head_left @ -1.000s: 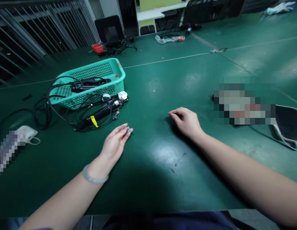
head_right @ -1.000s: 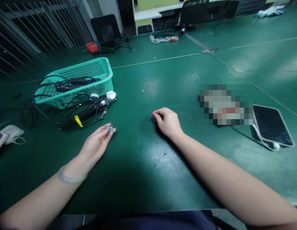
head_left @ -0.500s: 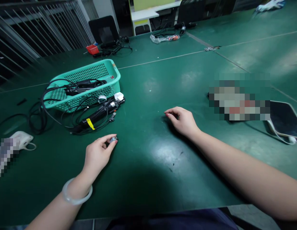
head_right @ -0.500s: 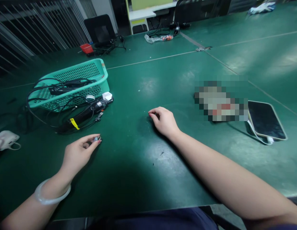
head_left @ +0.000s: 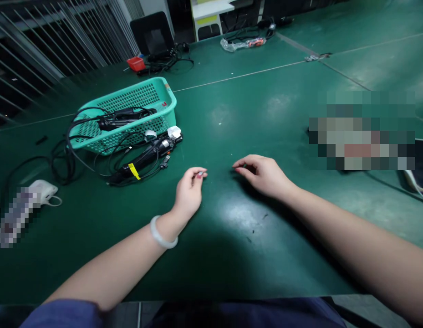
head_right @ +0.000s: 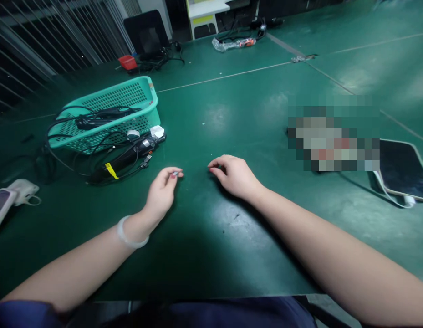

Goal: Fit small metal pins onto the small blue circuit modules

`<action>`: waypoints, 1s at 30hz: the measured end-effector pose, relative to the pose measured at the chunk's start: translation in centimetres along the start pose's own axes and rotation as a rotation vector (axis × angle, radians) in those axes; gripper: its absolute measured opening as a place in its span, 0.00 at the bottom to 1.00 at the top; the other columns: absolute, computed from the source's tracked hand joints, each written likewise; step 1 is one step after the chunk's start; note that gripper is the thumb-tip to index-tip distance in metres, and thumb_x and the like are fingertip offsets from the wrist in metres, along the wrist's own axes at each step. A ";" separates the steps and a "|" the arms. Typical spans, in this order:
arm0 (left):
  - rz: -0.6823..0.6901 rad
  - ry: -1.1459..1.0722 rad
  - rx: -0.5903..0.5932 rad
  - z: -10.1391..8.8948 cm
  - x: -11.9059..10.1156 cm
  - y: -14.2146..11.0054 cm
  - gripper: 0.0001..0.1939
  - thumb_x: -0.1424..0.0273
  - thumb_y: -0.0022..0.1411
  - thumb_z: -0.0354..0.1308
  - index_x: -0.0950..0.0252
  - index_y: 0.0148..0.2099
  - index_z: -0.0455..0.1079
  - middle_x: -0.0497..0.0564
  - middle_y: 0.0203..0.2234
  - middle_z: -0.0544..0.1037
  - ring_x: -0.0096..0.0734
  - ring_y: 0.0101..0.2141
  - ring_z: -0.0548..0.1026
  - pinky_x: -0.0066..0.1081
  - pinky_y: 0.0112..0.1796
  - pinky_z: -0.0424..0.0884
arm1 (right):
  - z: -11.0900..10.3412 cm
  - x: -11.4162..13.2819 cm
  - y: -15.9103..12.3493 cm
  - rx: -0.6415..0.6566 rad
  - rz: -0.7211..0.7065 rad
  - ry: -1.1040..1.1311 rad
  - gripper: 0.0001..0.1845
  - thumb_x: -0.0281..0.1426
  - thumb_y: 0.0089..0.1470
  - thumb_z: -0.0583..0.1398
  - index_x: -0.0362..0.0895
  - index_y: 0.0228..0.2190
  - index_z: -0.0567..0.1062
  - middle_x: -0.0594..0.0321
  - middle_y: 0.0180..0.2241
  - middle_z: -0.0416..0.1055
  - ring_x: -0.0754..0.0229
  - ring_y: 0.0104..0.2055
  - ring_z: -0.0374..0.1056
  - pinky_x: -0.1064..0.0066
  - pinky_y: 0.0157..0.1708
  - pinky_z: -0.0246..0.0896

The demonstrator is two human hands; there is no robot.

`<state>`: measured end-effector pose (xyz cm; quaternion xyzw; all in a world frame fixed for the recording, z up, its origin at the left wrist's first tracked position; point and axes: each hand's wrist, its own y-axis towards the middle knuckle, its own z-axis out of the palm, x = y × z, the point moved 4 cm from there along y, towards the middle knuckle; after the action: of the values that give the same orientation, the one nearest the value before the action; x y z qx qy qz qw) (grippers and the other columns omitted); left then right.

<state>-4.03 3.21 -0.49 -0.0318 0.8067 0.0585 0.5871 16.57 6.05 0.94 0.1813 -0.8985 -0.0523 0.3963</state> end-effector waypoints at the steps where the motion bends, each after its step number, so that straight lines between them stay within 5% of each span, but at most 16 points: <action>1: -0.031 -0.086 0.041 1.6 -0.5 0.4 0.07 0.70 0.62 0.51 0.63 0.39 0.69 0.51 0.35 0.77 0.28 0.39 0.74 0.32 0.45 0.66 | 0.2 0.1 -0.1 0.064 -0.006 -0.010 0.07 0.29 0.53 0.59 0.44 0.33 0.78 0.60 0.34 0.76 0.59 0.35 0.70 0.65 0.39 0.65; 5: -0.174 -0.477 0.076 5.1 -1.9 1.1 0.07 0.73 0.62 0.50 0.64 0.39 0.69 0.50 0.34 0.76 0.25 0.40 0.73 0.30 0.48 0.64 | 0.6 0.1 -0.4 0.228 -0.024 -0.049 0.13 0.26 0.48 0.64 0.43 0.39 0.77 0.59 0.38 0.75 0.61 0.33 0.69 0.66 0.39 0.66; 9: -0.228 -0.629 0.028 4.6 -2.2 1.0 0.07 0.71 0.62 0.52 0.64 0.41 0.70 0.50 0.39 0.76 0.23 0.39 0.72 0.28 0.46 0.64 | 1.0 0.5 -0.5 0.252 -0.073 -0.061 0.13 0.29 0.48 0.65 0.44 0.39 0.77 0.59 0.36 0.74 0.60 0.35 0.69 0.66 0.40 0.65; 14: -0.299 -0.624 0.074 4.1 -1.3 1.1 0.07 0.71 0.61 0.53 0.65 0.42 0.70 0.52 0.41 0.76 0.21 0.35 0.72 0.29 0.44 0.66 | 1.6 0.9 -0.5 0.238 -0.140 -0.054 0.05 0.27 0.52 0.61 0.45 0.33 0.78 0.60 0.33 0.74 0.60 0.38 0.70 0.66 0.42 0.65; 25: -0.303 -0.476 0.154 4.7 -0.4 1.6 0.13 0.72 0.62 0.53 0.66 0.47 0.73 0.53 0.37 0.78 0.22 0.34 0.75 0.33 0.48 0.70 | 2.2 1.2 -0.8 0.279 -0.201 -0.074 0.06 0.27 0.54 0.59 0.45 0.29 0.77 0.61 0.34 0.73 0.60 0.37 0.70 0.68 0.40 0.64; 30: -0.310 -0.461 0.191 4.9 -0.4 1.4 0.16 0.77 0.61 0.51 0.67 0.50 0.72 0.53 0.39 0.79 0.23 0.36 0.76 0.33 0.50 0.69 | 1.3 1.5 -0.7 0.142 -0.194 -0.075 0.09 0.28 0.57 0.55 0.43 0.29 0.74 0.58 0.34 0.72 0.59 0.36 0.69 0.67 0.39 0.64</action>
<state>0.59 5.25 -1.55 -0.0853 0.6394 -0.1023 0.7572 14.93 4.79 0.94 0.2927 -0.8924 -0.0333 0.3419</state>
